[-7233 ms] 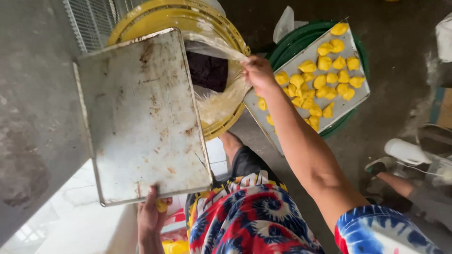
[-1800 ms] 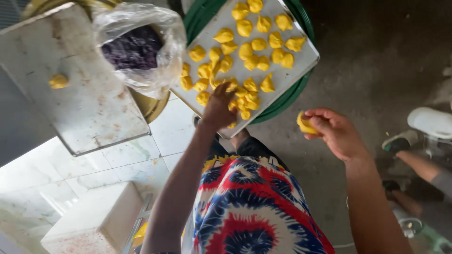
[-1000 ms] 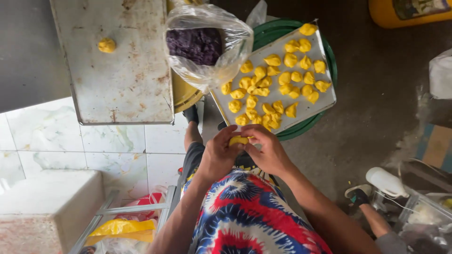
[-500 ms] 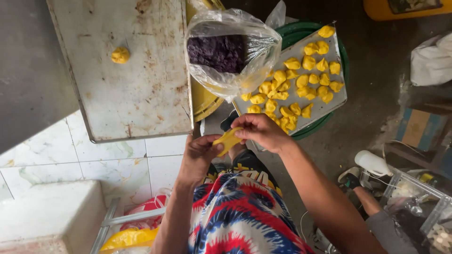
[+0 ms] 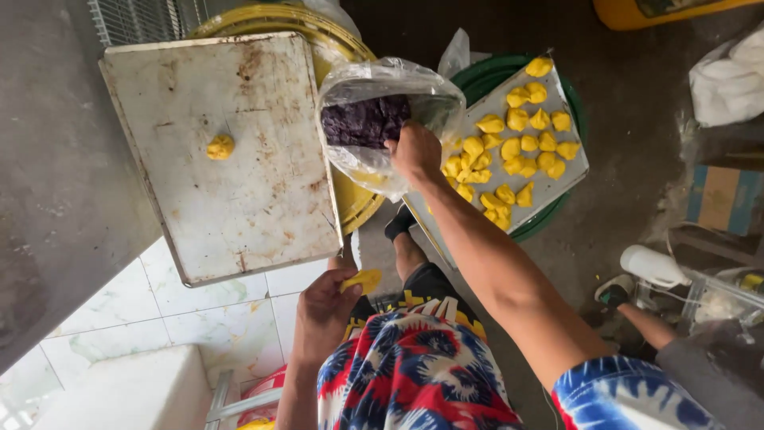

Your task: Filling small portions of yellow dough with purple filling and arranging them on a tray.

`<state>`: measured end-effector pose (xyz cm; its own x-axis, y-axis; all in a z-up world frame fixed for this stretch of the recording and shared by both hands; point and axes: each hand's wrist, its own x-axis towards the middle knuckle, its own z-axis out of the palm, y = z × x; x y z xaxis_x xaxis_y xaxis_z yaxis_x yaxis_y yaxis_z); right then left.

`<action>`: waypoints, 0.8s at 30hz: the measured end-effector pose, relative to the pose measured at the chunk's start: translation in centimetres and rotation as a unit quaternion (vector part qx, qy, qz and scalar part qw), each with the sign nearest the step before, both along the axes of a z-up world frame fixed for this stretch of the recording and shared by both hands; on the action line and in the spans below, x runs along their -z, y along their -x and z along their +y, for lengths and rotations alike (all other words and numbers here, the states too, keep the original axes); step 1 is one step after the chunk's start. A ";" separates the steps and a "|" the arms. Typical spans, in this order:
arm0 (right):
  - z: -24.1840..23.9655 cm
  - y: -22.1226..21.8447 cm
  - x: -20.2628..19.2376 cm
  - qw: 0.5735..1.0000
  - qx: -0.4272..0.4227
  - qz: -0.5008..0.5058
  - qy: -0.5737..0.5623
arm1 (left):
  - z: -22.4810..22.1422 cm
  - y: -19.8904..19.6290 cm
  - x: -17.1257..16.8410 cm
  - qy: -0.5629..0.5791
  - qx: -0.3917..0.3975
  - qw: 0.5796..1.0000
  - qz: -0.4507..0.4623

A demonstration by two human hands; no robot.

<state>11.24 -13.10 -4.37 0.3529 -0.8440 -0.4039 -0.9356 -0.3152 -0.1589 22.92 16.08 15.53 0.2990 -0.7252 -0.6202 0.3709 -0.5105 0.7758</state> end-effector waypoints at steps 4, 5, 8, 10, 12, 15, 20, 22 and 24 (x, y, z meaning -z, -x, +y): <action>0.2 0.9 0.1 0.998 0.002 -0.060 0.011 | 0.0 0.3 0.1 -0.042 0.028 0.999 -0.003; 0.2 1.0 0.0 0.998 0.006 -0.061 0.014 | -0.1 0.4 0.1 -0.040 0.033 0.999 -0.004; 0.8 0.4 -0.3 0.998 0.008 -0.043 0.041 | 0.3 0.5 0.7 -0.006 0.024 1.000 -0.005; 1.7 -0.3 -0.6 0.996 0.000 -0.059 0.065 | 0.9 0.9 1.9 -0.018 0.006 1.000 0.013; 1.7 -0.9 -0.5 0.993 -0.009 -0.074 0.095 | 0.4 1.1 1.9 -0.034 0.013 0.999 0.020; 1.6 -0.5 1.1 0.989 -0.036 -0.067 0.129 | 0.5 1.7 2.2 -0.063 0.035 0.997 0.014; 0.3 0.5 1.9 0.996 -0.037 -0.053 0.060 | -0.1 2.4 3.0 -0.090 0.044 0.995 0.008; 0.3 1.2 1.5 0.986 0.039 -0.159 0.012 | -0.2 2.6 3.0 -0.119 0.067 0.991 -0.013; 0.5 1.1 -0.6 0.973 0.101 -0.205 -0.016 | -0.1 2.7 3.3 -0.114 0.053 0.992 0.000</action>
